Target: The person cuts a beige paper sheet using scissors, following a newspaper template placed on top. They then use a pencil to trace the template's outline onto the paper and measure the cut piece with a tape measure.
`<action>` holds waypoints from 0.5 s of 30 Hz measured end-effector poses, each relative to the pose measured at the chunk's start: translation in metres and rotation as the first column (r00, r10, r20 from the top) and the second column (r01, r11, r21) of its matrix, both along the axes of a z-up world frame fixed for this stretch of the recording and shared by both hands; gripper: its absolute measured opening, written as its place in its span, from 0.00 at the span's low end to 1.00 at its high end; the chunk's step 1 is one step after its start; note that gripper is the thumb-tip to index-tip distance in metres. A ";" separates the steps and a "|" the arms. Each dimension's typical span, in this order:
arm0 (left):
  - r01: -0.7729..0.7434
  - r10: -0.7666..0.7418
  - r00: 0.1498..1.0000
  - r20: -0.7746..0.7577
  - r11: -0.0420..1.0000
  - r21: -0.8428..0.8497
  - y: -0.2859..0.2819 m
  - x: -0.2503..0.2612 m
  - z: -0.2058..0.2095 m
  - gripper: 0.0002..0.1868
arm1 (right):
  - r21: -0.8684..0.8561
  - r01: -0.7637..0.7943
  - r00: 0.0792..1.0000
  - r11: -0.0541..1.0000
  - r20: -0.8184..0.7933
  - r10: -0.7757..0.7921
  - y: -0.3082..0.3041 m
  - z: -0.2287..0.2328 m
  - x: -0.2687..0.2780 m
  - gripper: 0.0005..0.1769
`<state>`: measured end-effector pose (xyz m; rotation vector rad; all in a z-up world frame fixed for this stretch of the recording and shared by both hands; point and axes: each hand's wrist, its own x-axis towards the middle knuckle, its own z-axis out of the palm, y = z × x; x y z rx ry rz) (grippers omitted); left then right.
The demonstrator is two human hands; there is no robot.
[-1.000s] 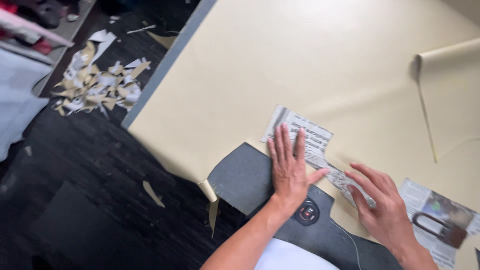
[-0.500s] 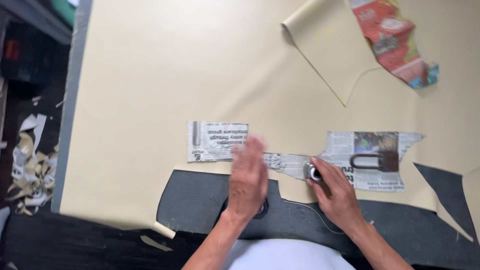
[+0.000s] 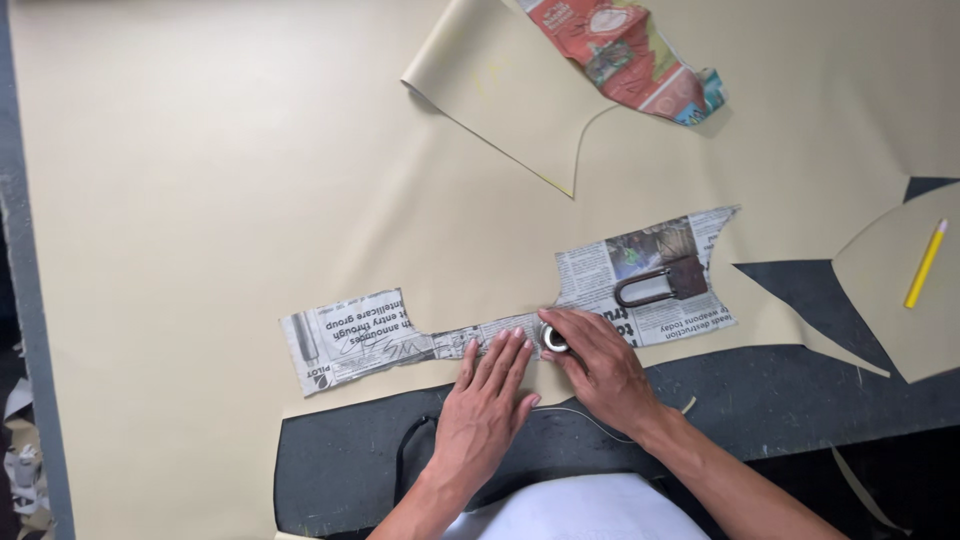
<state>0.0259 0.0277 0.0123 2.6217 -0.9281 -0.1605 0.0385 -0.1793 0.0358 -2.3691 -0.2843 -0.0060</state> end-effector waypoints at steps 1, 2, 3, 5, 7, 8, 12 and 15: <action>0.003 -0.003 1.000 0.007 1.000 0.019 0.000 -0.001 0.000 0.37 | -0.004 0.008 1.000 1.000 0.002 -0.008 -0.002 0.001 -0.001 0.33; 0.001 -0.001 1.000 0.018 0.999 0.040 0.000 0.000 -0.001 0.37 | -0.005 0.011 1.000 1.000 0.008 -0.011 -0.003 0.001 0.001 0.32; -0.001 0.000 1.000 0.014 0.999 0.034 -0.001 0.001 -0.002 0.37 | -0.007 0.013 1.000 1.000 0.014 -0.013 -0.004 0.001 0.002 0.32; -0.011 0.011 1.000 0.006 1.000 0.029 0.000 0.002 -0.002 0.37 | 0.003 0.032 0.999 0.999 0.001 -0.032 -0.005 0.001 0.003 0.32; -0.027 0.027 1.000 -0.009 0.999 0.039 -0.002 0.004 -0.003 0.38 | 0.009 0.061 0.998 0.998 -0.019 -0.060 -0.008 0.001 0.001 0.32; -0.038 0.039 0.999 -0.014 0.998 0.045 -0.002 0.005 -0.003 0.38 | 0.014 0.076 0.997 0.997 -0.028 -0.075 -0.009 0.000 0.000 0.32; -0.028 0.029 0.999 -0.018 0.998 0.054 0.001 0.006 -0.001 0.38 | 0.014 0.093 0.995 0.996 -0.045 -0.092 -0.014 -0.001 0.000 0.32; -0.034 0.034 0.999 -0.010 0.998 0.043 0.001 0.006 -0.001 0.38 | -0.013 0.062 0.998 0.998 0.013 -0.062 -0.017 -0.003 0.000 0.33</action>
